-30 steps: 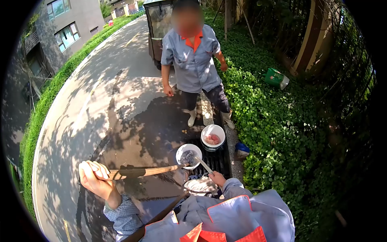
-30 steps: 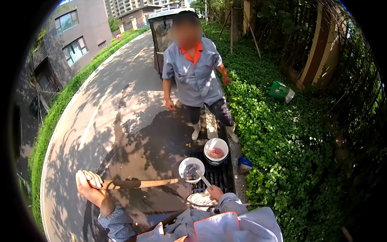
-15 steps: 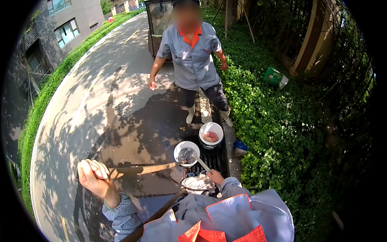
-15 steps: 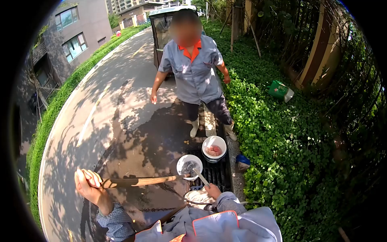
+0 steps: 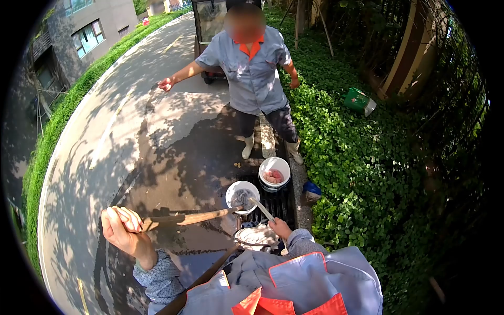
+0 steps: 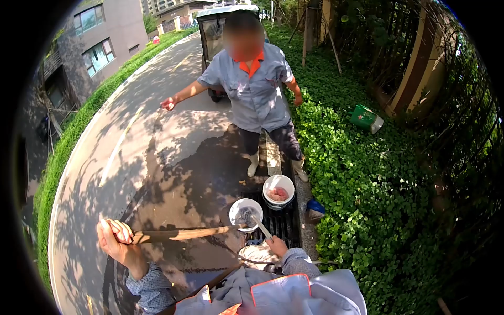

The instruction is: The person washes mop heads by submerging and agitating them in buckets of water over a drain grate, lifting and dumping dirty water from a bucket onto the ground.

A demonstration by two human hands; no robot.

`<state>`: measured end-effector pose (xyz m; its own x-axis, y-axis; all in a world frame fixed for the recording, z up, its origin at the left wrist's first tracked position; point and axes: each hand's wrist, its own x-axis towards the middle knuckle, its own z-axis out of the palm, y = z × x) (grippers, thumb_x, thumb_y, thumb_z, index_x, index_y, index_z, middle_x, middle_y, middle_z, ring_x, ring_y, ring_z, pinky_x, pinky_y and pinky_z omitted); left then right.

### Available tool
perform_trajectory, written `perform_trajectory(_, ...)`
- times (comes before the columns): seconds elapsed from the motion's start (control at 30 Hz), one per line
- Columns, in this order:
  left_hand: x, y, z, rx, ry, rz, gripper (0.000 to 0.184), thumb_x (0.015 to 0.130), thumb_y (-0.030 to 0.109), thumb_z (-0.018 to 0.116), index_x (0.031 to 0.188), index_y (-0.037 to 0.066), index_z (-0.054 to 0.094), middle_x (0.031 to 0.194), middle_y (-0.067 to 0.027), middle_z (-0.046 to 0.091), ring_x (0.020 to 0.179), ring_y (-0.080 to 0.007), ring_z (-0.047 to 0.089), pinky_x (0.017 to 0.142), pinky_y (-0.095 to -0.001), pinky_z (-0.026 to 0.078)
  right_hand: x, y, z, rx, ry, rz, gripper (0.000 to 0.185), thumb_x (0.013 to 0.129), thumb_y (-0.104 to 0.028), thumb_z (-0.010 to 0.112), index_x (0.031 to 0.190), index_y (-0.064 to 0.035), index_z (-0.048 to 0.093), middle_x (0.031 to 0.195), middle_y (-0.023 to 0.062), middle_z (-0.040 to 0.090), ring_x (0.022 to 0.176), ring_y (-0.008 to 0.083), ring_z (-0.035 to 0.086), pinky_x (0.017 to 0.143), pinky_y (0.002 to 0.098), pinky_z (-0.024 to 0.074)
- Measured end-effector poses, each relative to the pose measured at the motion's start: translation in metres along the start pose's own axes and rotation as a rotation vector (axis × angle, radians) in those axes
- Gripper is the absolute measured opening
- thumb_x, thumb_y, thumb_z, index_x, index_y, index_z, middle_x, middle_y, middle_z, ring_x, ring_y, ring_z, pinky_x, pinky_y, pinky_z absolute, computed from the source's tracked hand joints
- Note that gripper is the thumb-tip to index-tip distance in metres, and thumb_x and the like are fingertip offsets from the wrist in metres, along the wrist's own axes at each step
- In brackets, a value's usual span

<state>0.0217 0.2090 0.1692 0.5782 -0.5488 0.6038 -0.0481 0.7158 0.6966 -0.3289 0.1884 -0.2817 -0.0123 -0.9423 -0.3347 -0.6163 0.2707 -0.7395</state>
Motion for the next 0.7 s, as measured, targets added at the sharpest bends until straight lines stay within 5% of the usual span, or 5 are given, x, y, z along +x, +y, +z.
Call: perform_trajectory(0.7, 0.0001, 0.002, -0.0009, 0.064, 0.026, 0.0, 0.036, 0.1, 0.015, 0.04, 0.065, 0.007, 0.035, 0.055, 0.0015, 0.031, 0.042, -0.0051, 0.029, 0.038, -0.0192, 0.027, -0.0011, -0.0032, 0.0046, 0.026, 0.014, -0.019, 0.045, 0.089, -0.039, 0.056, 0.095, 0.0055, 0.056, 0.083, 0.0242, 0.062, 0.077, 0.0389, 0.062, 0.069, 0.045, 0.0467)
